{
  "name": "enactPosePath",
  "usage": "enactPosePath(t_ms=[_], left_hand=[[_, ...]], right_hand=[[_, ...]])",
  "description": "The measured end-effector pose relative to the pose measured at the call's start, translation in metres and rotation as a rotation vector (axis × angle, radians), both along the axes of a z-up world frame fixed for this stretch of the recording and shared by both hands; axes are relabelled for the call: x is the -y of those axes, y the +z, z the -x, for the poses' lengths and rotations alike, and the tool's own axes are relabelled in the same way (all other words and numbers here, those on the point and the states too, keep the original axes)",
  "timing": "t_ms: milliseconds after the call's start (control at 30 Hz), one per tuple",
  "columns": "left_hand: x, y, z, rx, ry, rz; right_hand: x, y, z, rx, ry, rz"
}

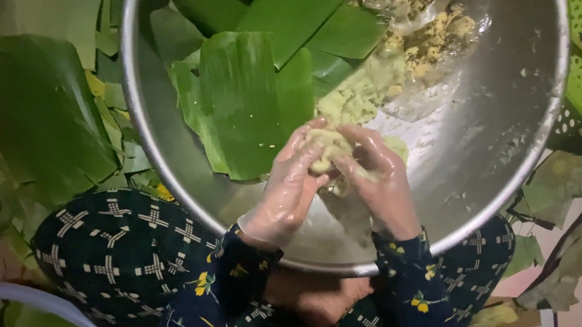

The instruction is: Shaping portions of dough into balls or cylinders by hand in a large metal bowl.

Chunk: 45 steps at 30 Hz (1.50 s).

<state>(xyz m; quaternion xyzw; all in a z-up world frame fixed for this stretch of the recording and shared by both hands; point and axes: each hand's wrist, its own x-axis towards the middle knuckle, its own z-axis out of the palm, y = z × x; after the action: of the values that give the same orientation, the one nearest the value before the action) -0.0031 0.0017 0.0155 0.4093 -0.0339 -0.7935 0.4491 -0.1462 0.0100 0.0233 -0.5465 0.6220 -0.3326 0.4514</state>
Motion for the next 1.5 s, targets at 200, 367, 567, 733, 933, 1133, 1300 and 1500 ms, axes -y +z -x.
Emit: enactPosePath(t_ms=[200,367,567,733,933,1133,1300,1500], left_hand=[[-0.002,-0.035,0.003,0.099,0.020,0.063],[0.002,-0.033,-0.020,0.088,0.180,0.195],[0.009,-0.028,-0.011,-0.062,0.076,-0.054],[-0.005,-0.032,-0.004,-0.158,0.080,0.073],[-0.010,-0.031,0.006,0.079,0.205,0.149],[0.015,0.018,-0.018,-0.030,0.188,0.003],[0.018,0.027,-0.013,0.478,-0.016,0.326],[0.013,0.014,-0.009,1.094,-0.223,0.799]], right_hand=[[0.004,-0.003,-0.005,0.050,-0.152,0.031],[-0.013,0.017,-0.001,0.038,-0.272,-0.042],[-0.028,0.017,0.019,-0.053,0.138,-0.173],[-0.001,-0.013,-0.010,-0.009,-0.020,-0.113],[0.022,-0.036,-0.004,-0.309,0.157,0.171],[0.055,-0.006,0.070,-0.075,-0.052,-0.091],[0.120,-0.030,0.102,-0.468,-0.074,0.152],[0.149,-0.144,0.116,-1.160,0.127,0.367]])
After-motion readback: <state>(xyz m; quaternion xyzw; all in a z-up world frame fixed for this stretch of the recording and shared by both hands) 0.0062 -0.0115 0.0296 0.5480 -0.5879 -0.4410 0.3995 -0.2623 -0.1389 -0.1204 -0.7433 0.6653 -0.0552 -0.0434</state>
